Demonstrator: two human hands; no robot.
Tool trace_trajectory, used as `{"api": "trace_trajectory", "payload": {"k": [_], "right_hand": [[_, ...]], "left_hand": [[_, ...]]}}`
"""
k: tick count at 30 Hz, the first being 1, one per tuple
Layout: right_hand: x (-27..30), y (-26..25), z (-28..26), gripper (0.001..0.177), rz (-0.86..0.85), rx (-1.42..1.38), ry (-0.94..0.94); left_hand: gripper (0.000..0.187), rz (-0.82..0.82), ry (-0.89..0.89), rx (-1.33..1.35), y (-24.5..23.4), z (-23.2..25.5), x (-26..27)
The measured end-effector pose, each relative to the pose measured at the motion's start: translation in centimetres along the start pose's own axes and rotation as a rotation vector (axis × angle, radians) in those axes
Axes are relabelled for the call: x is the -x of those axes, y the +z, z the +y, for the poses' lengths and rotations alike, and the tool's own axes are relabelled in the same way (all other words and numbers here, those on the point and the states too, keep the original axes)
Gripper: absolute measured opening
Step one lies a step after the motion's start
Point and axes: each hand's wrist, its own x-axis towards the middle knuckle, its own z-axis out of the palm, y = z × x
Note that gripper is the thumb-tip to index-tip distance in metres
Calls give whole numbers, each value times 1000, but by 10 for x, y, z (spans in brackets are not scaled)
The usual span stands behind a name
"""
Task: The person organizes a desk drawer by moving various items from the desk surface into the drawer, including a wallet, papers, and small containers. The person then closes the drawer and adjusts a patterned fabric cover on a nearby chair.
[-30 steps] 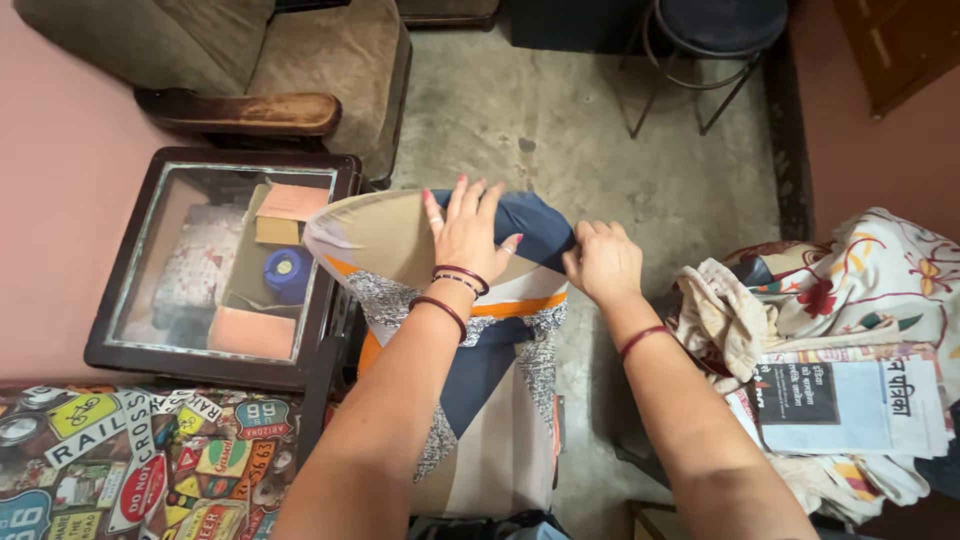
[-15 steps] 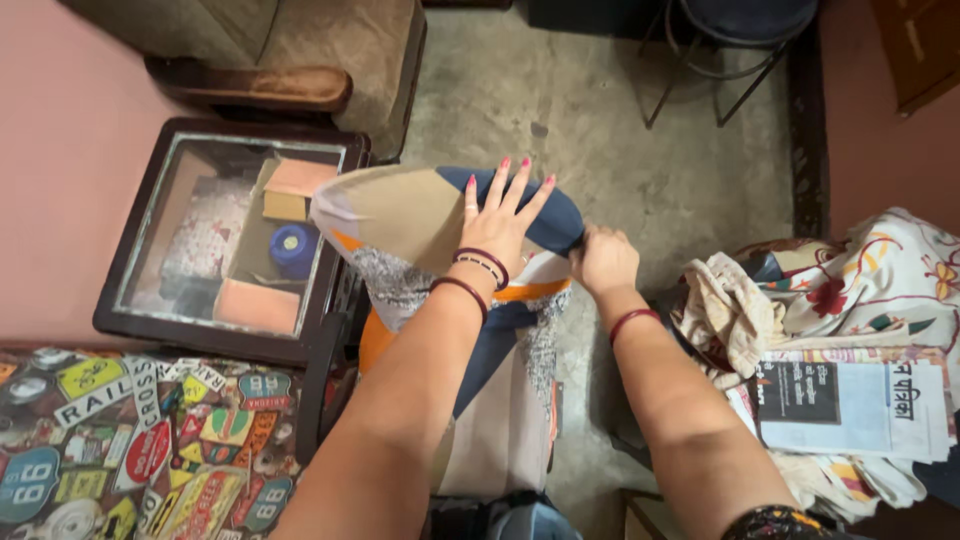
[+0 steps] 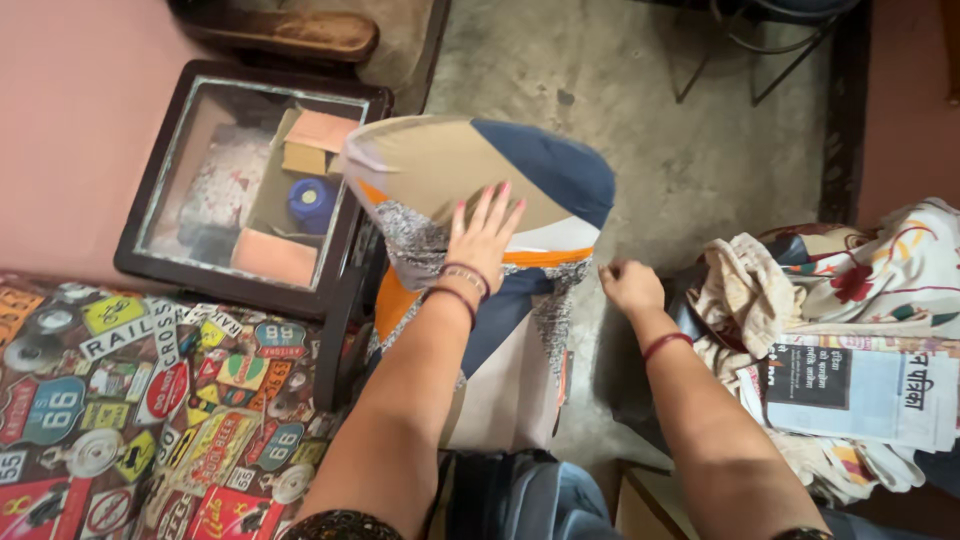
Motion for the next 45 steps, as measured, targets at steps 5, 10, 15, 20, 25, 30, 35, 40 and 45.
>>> {"api": "trace_trajectory", "payload": {"k": [5, 10, 15, 20, 25, 30, 35, 40, 45], "right_hand": [[10, 36, 13, 28, -117, -75, -82], [13, 57, -3, 27, -167, -74, -200], [7, 60, -21, 29, -194, -45, -296], [-3, 59, -30, 30, -214, -32, -341], [-22, 63, -38, 30, -195, -18, -365], [-37, 67, -40, 30, -130, -40, -401], [-79, 63, -51, 40, 9, -96, -386], [-153, 55, -84, 61, 367, 149, -611], [-217, 71, -96, 78, 612, 559, -792]], "left_hand": [[110, -250, -132, 83, 32, -11, 64], [108, -404, -231, 115, 41, -16, 98], [105, -369, -258, 147, 43, -21, 114], [104, -361, -300, 181, 45, -31, 123], [106, -328, -346, 166, 56, -50, 112], [111, -349, -432, 292, 81, -82, 82], [109, -179, -508, 425, 138, -117, 15], [107, 202, -410, 375, 201, -145, -47], [107, 352, -446, 351, 246, -153, -87]]}}
